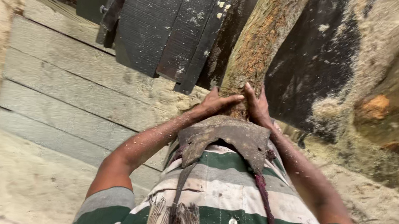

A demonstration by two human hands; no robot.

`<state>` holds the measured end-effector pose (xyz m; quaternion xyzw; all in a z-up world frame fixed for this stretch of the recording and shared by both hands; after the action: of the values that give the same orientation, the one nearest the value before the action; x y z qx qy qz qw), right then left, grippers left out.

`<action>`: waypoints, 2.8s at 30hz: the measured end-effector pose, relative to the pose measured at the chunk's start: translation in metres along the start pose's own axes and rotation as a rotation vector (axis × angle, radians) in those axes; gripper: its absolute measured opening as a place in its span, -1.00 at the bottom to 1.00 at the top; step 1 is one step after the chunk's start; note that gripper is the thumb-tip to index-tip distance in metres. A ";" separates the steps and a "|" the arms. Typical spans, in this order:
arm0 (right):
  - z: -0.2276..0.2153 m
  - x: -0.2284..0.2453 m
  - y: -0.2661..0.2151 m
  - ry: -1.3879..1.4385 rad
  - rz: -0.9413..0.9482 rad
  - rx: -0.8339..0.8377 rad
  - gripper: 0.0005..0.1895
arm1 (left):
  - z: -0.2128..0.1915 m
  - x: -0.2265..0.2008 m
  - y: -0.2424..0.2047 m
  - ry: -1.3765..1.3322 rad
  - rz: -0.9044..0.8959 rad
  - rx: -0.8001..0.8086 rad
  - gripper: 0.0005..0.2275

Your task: The person feeds wooden logs into a large industrial saw to cut them into smaller planks, using their hands to guide the wood and periodically clearing sawdust from the machine.

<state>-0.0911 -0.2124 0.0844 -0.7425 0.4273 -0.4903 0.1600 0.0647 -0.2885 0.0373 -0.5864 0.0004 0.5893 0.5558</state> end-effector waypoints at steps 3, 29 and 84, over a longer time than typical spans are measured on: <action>-0.010 -0.001 0.014 -0.075 -0.058 -0.092 0.40 | 0.004 -0.015 0.006 -0.177 0.011 0.004 0.09; -0.016 -0.024 0.066 0.007 -0.245 -0.632 0.09 | 0.012 -0.015 0.022 0.726 0.681 -0.385 -0.12; -0.192 0.091 0.171 -0.899 -0.917 -1.005 -0.32 | -0.048 0.098 -0.061 0.402 0.235 -0.909 -0.66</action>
<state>-0.3246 -0.3500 0.1156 -0.9525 0.1451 0.0880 -0.2527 0.1680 -0.2322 -0.0061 -0.8665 -0.0832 0.4641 0.1637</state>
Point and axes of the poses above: each hand's wrist, its own y-axis towards the middle knuckle, its own z-axis out of the palm, x = y × z, the point moved 8 cm from there along y, towards the middle knuckle, and after that the axes turned 7 degrees about -y, right-handed, at the moved point
